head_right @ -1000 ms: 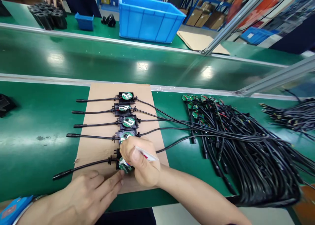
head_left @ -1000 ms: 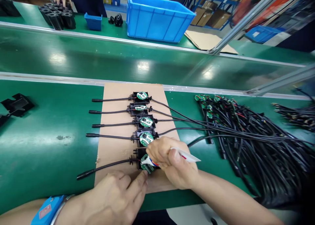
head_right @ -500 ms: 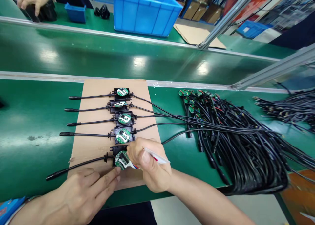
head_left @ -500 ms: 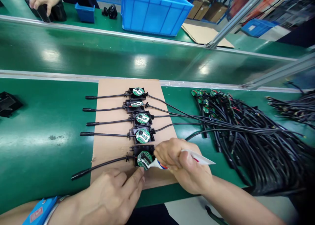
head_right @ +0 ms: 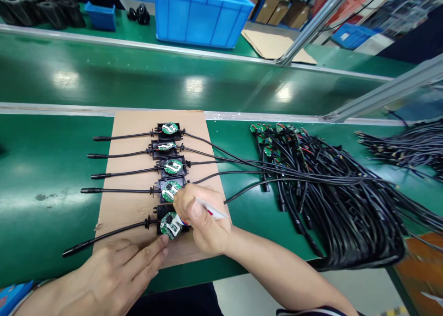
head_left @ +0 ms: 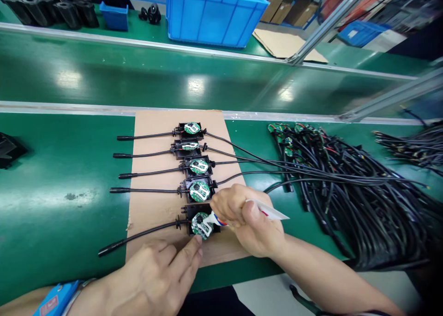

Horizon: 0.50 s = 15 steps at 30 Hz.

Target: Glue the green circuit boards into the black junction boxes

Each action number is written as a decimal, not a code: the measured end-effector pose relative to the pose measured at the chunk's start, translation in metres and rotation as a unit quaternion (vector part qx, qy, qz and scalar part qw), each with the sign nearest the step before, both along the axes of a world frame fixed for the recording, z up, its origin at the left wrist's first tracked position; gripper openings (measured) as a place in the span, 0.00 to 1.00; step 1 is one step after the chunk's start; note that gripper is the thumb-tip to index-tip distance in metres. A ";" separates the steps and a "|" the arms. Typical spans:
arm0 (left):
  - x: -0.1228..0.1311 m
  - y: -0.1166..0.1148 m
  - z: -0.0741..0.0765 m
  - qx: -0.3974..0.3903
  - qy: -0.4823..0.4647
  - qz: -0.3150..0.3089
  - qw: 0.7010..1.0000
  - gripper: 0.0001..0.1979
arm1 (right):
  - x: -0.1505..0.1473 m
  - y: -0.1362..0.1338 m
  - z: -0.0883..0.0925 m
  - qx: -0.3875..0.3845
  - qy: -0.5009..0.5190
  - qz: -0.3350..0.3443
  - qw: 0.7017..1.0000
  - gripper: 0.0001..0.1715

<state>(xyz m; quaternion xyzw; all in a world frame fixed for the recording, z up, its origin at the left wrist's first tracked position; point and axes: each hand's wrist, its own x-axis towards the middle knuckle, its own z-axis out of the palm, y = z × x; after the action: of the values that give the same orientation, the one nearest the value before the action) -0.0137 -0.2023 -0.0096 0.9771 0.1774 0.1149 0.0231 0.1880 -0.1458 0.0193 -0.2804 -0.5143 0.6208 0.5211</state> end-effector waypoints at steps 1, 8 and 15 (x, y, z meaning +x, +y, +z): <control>0.000 0.000 -0.001 0.002 -0.002 0.003 1.000 0.22 | 0.001 -0.001 -0.001 0.010 -0.010 -0.005 1.000 0.23; -0.006 -0.007 -0.002 -0.029 0.031 0.028 0.999 0.24 | 0.008 -0.007 0.001 0.123 -0.121 0.066 0.983 0.21; -0.001 -0.005 -0.006 -0.032 -0.059 0.027 0.997 0.19 | 0.015 -0.011 0.029 0.021 0.027 0.053 0.998 0.23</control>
<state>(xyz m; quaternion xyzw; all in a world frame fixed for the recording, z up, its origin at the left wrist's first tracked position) -0.0150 -0.2073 -0.0159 0.9623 0.2057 0.1670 0.0615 0.2034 -0.1565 0.0487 -0.2252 -0.5268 0.6440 0.5070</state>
